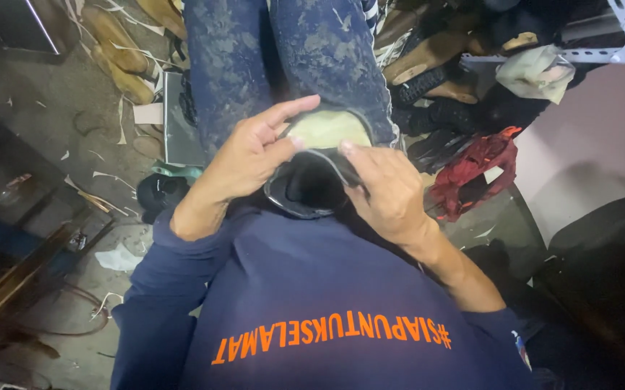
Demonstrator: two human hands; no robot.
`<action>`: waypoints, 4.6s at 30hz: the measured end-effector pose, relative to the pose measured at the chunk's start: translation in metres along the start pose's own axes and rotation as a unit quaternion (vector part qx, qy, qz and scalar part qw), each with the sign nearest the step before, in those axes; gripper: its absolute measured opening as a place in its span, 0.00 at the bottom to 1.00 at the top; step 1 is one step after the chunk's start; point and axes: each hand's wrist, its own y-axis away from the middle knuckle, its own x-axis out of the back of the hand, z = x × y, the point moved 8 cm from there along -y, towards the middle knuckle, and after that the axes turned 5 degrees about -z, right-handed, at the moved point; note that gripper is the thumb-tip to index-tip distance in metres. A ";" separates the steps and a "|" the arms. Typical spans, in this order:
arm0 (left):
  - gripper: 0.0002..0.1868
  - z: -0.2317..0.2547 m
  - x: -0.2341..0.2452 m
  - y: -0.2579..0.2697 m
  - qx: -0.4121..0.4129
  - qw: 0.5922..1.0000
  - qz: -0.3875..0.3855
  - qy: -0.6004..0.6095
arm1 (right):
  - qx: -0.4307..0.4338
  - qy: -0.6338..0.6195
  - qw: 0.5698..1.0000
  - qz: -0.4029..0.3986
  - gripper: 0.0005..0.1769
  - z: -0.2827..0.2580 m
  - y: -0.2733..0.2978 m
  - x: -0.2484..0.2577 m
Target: The person sits on the floor and works on a black shoe, inserting a light-colored insole and pressing it into place. They then use pliers to adjust or secure parts of the shoe's sole and heel area.
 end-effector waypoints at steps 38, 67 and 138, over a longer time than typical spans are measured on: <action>0.10 -0.001 -0.016 -0.015 0.131 0.969 0.015 -0.208 | -0.204 -0.226 0.948 -0.094 0.11 0.083 -0.057 0.037; 0.09 0.009 -0.002 -0.007 -0.007 0.978 0.102 -0.181 | -0.406 -0.369 0.833 -0.068 0.06 0.089 0.022 -0.038; 0.28 -0.040 0.104 0.082 -0.150 0.871 0.416 0.212 | -0.108 -0.062 0.990 0.058 0.08 0.065 -0.101 0.028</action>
